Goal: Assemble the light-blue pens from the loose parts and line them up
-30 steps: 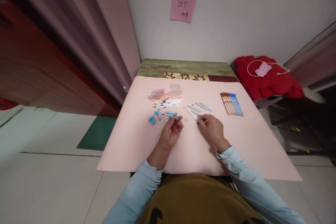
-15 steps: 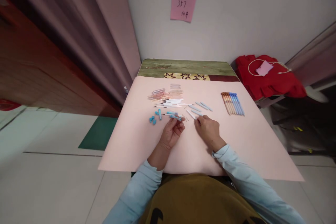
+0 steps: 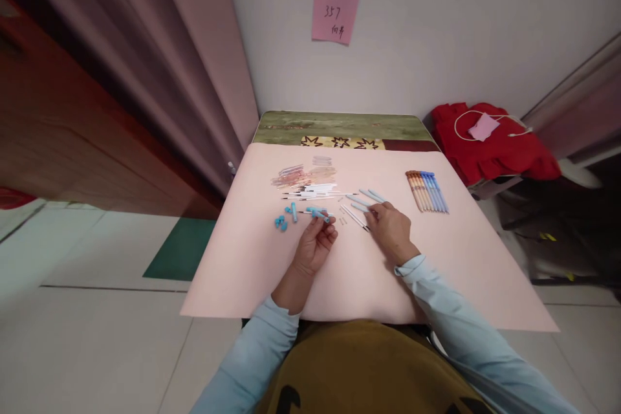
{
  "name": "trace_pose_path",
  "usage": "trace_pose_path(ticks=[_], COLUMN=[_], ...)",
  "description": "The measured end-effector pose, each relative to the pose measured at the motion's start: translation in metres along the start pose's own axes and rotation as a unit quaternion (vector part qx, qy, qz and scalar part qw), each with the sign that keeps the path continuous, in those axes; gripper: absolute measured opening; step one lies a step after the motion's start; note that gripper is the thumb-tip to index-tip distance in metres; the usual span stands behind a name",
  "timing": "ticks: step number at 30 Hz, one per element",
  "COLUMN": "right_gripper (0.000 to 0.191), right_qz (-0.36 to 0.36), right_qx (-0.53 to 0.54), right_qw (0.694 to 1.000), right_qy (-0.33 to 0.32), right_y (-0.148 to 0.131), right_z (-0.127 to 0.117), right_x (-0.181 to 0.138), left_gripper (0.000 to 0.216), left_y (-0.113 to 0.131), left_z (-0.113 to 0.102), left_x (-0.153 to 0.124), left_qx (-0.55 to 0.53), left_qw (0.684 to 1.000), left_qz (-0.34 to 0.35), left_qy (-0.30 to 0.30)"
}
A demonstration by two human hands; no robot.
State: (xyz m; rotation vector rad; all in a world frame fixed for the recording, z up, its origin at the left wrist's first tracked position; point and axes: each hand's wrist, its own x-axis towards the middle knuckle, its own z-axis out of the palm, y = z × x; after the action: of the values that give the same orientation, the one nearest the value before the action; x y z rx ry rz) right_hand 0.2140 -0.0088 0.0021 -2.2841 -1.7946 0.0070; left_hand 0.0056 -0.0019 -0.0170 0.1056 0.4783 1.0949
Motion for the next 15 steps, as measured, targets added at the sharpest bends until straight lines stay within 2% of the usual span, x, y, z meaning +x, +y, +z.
trace_pose_path(ticks=[5, 9, 12, 15], right_gripper=[0.025, 0.024, 0.028, 0.029], right_qz=[-0.015, 0.035, 0.039, 0.036], right_qx=[0.027, 0.138, 0.216, 0.233], right_qw=[0.999, 0.990, 0.975, 0.970], right_qy=[0.020, -0.018, -0.035, -0.052], right_y=[-0.002, 0.003, 0.005, 0.003], right_z=[0.000, -0.006, -0.008, -0.009], right_x=[-0.001, -0.007, -0.011, -0.013], left_gripper=[0.022, 0.023, 0.018, 0.013], left_y=[0.001, 0.001, 0.001, 0.001], left_z=[-0.002, -0.003, -0.002, 0.000], left_x=[0.000, 0.001, 0.000, -0.002], left_qx=[0.006, 0.008, 0.007, 0.016], left_qw=[1.000, 1.000, 1.000, 1.000], left_qz=[0.001, -0.006, -0.008, -0.006], left_qy=[-0.011, -0.013, -0.003, 0.022])
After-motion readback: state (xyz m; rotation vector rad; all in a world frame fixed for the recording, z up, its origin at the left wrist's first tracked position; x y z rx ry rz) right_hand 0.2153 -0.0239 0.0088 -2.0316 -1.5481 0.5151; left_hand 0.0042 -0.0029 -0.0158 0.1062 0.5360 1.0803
